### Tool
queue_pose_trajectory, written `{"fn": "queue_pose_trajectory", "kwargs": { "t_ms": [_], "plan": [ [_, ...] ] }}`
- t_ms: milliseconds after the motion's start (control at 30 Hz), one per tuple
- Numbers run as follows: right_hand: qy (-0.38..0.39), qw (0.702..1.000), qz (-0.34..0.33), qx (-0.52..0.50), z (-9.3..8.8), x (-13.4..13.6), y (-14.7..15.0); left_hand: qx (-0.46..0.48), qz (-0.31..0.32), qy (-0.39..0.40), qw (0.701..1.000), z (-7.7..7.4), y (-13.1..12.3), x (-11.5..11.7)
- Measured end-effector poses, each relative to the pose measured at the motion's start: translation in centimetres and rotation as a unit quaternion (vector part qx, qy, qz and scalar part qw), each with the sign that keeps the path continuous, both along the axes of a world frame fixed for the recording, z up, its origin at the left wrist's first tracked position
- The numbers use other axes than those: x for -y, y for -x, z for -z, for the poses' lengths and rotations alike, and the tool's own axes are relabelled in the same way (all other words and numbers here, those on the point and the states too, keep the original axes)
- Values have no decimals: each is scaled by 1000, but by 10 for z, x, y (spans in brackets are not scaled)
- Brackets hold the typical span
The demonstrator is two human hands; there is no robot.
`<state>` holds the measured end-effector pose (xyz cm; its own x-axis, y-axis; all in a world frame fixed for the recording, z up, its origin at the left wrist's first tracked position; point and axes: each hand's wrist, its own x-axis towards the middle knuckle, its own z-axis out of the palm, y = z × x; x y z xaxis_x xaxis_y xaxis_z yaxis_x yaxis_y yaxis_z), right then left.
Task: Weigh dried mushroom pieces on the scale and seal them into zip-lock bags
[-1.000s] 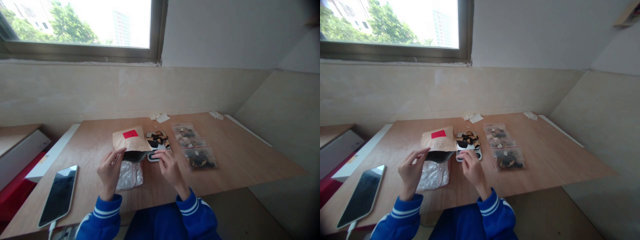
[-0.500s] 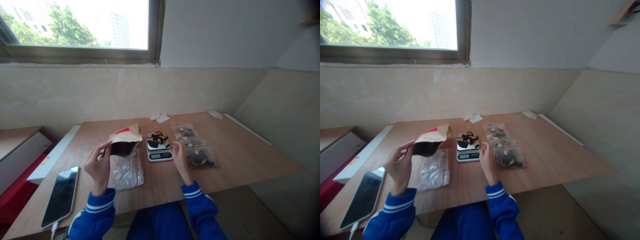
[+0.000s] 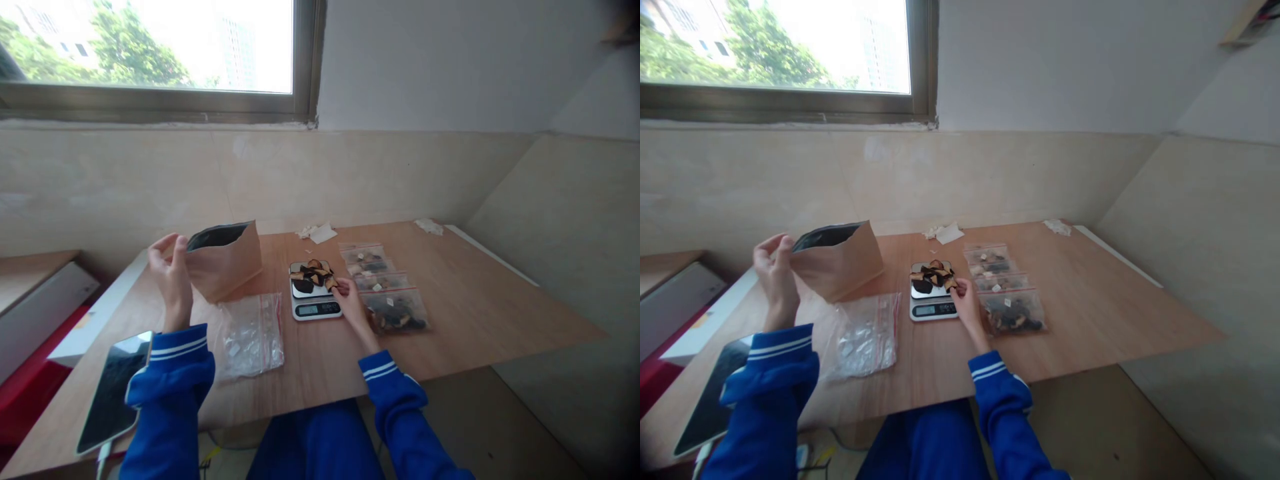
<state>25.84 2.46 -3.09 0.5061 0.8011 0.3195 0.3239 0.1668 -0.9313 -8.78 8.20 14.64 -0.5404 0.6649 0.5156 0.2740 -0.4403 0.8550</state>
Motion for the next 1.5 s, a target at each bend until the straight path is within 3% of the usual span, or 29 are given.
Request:
{"fn": "queue_pose_trajectory", "kwargs": {
  "t_ms": [133, 300, 433, 567, 633, 767, 833, 900, 1100, 1400, 1500],
  "plan": [
    [-13, 999, 11, 33, -5, 3, 1, 9, 10, 70, 997, 22, 10, -8],
    [-15, 996, 4, 88, -18, 12, 5, -8, 2, 88, 996, 46, 8, -1],
    [-21, 987, -4, 157, -29, 22, 7, -50, -27, 95, 994, 57, -1, 18],
    [-40, 987, 25, 151, -35, 35, 6, -105, -77, 119, 984, 77, -21, 55],
    [-43, 990, 25, 135, -35, 47, 7, -136, -54, 142, 979, 93, -36, 78],
    [-24, 991, 16, 132, -33, 84, 22, -290, 87, 218, 928, 129, -66, 111],
    [-15, 991, -1, 131, -32, 106, 36, -335, 94, 243, 905, 142, -75, 116],
    [-7, 992, -30, 125, -31, 124, 50, -346, 97, 241, 902, 151, -78, 114],
    [16, 987, -115, 109, -33, 146, 79, -335, 95, 201, 916, 162, -71, 108],
    [4, 971, -230, 71, -51, 149, 124, -429, 28, 210, 878, 166, -76, 110],
    [19, 973, -226, 41, -49, 152, 132, -478, 54, 213, 850, 159, -67, 111]
  ]
}}
